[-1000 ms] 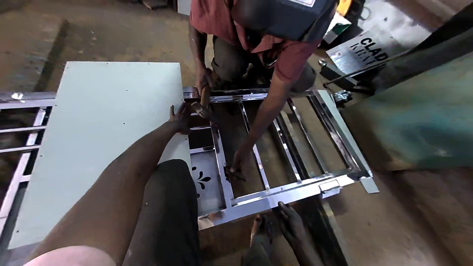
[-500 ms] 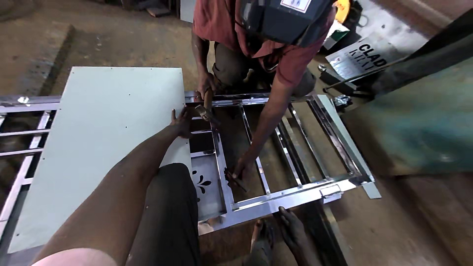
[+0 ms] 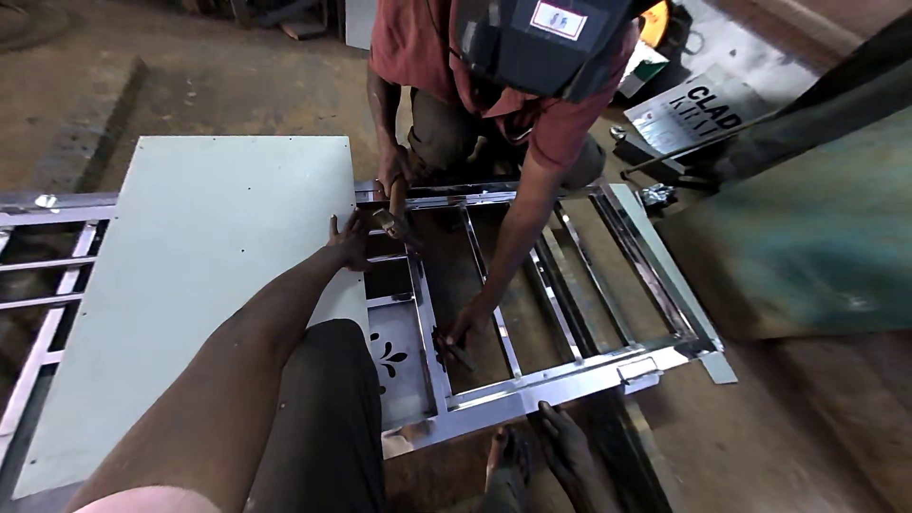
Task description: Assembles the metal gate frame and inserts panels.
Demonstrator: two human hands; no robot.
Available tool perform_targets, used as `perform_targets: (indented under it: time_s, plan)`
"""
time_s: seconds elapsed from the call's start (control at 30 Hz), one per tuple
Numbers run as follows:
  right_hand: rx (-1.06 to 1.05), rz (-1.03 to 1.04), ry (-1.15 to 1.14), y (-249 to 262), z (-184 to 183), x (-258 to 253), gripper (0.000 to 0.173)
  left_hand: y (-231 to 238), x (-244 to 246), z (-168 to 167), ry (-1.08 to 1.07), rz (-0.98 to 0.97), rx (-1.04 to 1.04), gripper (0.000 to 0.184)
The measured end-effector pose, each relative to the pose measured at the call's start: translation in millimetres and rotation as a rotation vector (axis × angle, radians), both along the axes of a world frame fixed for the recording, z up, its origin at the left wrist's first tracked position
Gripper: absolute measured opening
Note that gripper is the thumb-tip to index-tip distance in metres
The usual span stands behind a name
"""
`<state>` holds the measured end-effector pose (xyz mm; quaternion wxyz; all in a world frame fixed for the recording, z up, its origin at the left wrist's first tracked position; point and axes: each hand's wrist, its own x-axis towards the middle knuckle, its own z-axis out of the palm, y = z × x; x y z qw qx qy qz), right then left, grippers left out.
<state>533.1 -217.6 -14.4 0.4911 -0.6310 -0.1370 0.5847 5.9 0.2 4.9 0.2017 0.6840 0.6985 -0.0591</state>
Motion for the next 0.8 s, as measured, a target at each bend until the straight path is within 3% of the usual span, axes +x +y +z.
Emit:
perform_targets:
  time_s: [0.8]
  plan:
    - [-0.001, 0.03, -0.045, -0.8, -1.9, 1.6, 0.017, -1.5, -0.1, 0.6, -0.009, 0.014, 0.018, 0.116]
